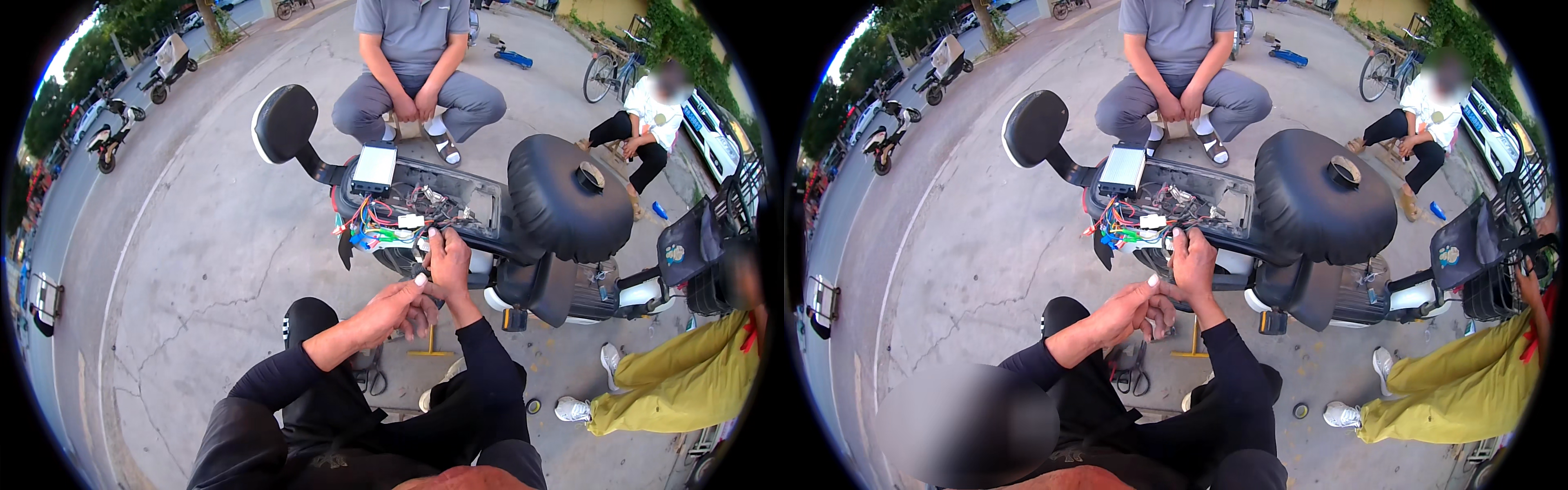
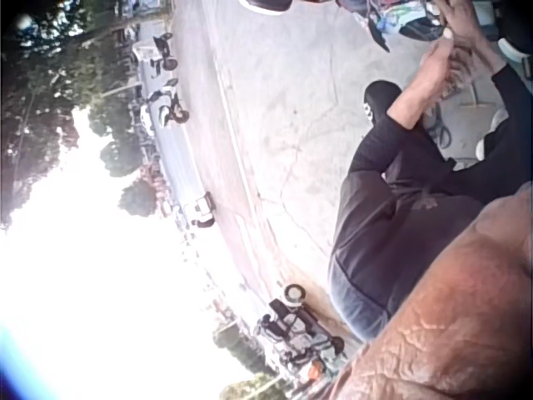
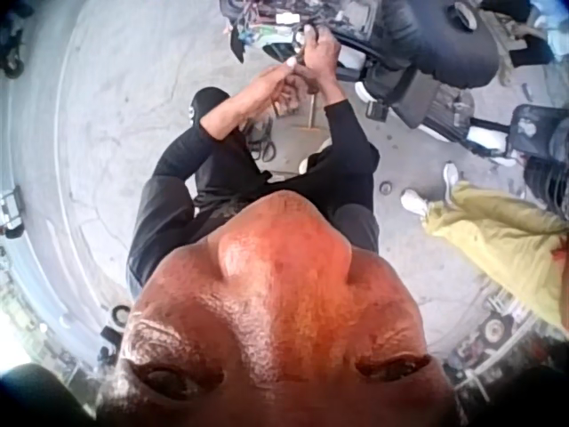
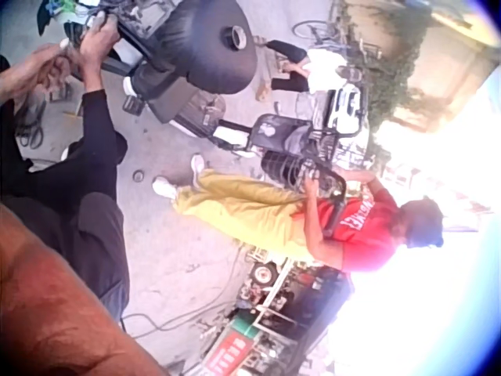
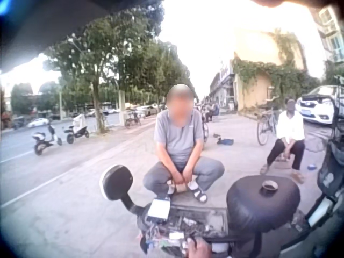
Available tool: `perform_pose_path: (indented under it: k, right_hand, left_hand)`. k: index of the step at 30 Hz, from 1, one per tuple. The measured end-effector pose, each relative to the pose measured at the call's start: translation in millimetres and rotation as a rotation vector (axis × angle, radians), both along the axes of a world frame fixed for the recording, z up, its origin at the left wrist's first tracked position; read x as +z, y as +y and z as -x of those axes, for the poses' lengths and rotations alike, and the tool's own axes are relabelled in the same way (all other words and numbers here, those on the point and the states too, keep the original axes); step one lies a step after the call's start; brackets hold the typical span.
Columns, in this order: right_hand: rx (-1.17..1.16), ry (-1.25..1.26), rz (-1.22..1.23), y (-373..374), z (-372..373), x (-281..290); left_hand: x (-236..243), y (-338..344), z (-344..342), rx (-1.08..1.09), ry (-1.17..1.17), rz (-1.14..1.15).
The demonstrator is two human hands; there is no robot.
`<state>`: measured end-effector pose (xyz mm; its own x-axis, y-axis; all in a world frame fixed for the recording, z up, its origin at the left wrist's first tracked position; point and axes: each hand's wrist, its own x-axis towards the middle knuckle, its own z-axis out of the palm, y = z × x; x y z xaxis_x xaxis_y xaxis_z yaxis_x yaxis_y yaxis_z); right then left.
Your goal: The person repairs the electrical wiring of a scooter by stripping wire ends, twisting them together, and securing the connections with electrical tape. They also use pliers to cut wires and a power drill to fasten components within the scooter's under-seat compartment.
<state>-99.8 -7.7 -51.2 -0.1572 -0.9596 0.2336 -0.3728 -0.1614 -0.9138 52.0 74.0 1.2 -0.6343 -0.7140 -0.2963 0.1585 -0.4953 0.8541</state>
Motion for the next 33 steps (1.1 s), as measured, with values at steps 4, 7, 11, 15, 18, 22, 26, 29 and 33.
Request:
perform_pose_path:
  k: [4, 7, 11, 15, 18, 22, 26, 29, 33]
  right_hand:
    - [0.001, -0.011, 0.062, 0.7, -0.6, -0.3]
    - [-0.021, -0.066, 0.001, -1.6, 4.1, -2.8]
    - [0.003, -0.088, -0.01, 1.3, 0.6, -5.2]
    - [-0.009, -0.035, 0.023, -0.2, -0.1, 4.1]
    - [-0.028, 0.004, 0.036, 2.5, 5.4, -8.4]
    - [-0.008, -0.044, -0.006, 1.7, -6.3, -4.8]
    - [-0.028, -0.115, -0.095, 0.8, -6.2, -2.4]
    - [-0.042, -0.17, -0.13, 0.1, -2.2, -7.2]
    - [-0.067, -0.227, -0.171, 1.1, -3.0, -6.8]
  left_hand:
    - [36.9, -22.6, -13.9, -0.051, -0.061, 0.12]
    - [84.6, -50.3, -28.6, 0.062, -0.033, 0.3]
    - [69.0, -72.6, -61.8, 0.623, 0.058, 0.016]
    - [52.4, -81.4, -134.1, 0.866, 0.072, 0.226]
    - [12.4, -53.3, -112.5, 0.813, -0.425, 0.418]
    - [-83.0, 42.4, -55.7, 0.087, -0.557, 0.344]
    - [-144.8, 104.0, 7.5, -0.033, -0.562, 0.182]
    - [-144.2, 131.1, 24.7, -0.045, -0.529, 0.086]
    - [-143.1, 156.3, 14.8, -0.013, -0.546, 0.131]
